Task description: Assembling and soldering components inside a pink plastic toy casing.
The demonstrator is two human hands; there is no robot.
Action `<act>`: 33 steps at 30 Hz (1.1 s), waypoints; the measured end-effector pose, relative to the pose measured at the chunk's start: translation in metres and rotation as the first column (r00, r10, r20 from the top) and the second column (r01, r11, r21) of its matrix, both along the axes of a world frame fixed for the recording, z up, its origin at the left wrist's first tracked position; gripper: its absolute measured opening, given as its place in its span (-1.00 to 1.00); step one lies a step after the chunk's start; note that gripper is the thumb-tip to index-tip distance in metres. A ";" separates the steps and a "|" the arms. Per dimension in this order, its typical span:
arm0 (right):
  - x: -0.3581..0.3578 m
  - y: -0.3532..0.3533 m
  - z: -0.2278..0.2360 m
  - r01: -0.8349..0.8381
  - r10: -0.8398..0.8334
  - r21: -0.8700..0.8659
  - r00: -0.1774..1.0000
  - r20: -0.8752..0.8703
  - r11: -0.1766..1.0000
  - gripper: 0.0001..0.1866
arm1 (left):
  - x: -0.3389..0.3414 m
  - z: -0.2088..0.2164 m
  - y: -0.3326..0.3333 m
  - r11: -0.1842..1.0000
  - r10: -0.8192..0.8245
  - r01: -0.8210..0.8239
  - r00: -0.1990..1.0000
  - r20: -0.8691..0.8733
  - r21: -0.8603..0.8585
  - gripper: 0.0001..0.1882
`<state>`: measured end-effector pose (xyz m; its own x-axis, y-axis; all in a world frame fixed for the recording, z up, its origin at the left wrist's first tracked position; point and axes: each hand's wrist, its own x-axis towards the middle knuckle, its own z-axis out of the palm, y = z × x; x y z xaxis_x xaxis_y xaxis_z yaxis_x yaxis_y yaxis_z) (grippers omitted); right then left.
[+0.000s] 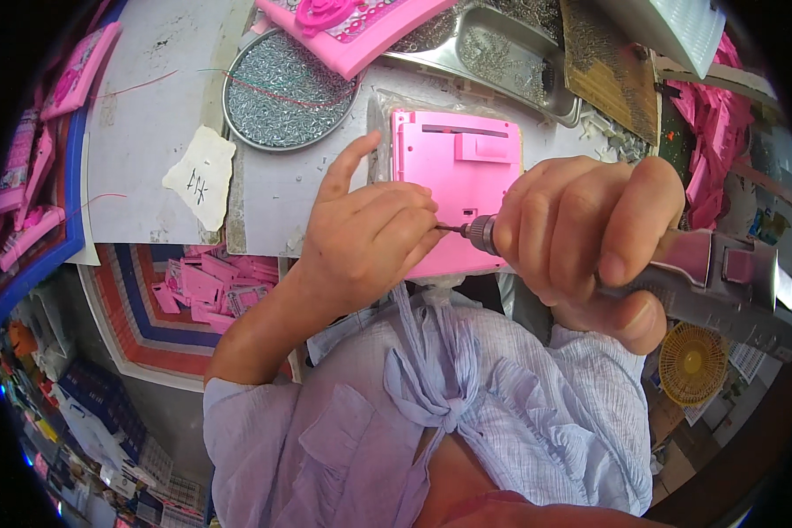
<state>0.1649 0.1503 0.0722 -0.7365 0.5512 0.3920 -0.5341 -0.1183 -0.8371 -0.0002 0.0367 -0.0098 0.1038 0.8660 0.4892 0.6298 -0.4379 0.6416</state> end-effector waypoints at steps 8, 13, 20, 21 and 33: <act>-0.028 0.046 -0.018 0.024 -0.044 0.207 0.995 0.092 0.978 -0.83 | -0.023 -0.016 -0.006 0.977 0.204 -0.200 0.978 0.049 -0.078 -0.85; -0.049 0.053 -0.037 -0.017 0.009 0.144 0.998 0.061 0.989 -0.86 | 0.009 -0.019 -0.018 0.997 0.060 -0.059 0.998 0.018 -0.058 -0.77; -0.063 0.047 -0.061 0.059 -0.072 0.148 0.994 0.082 0.987 -0.75 | 0.019 -0.033 -0.027 0.989 0.144 -0.144 0.981 -0.132 0.010 -0.94; -0.062 0.049 -0.061 0.049 -0.063 0.141 0.993 0.096 0.989 -0.74 | 0.019 -0.033 -0.026 0.989 0.144 -0.145 0.979 -0.142 0.008 -0.94; -0.046 0.029 -0.045 0.041 -0.161 0.332 0.926 0.342 0.943 -0.66 | 0.023 -0.030 -0.027 0.983 0.177 -0.182 0.979 -0.105 -0.033 -0.87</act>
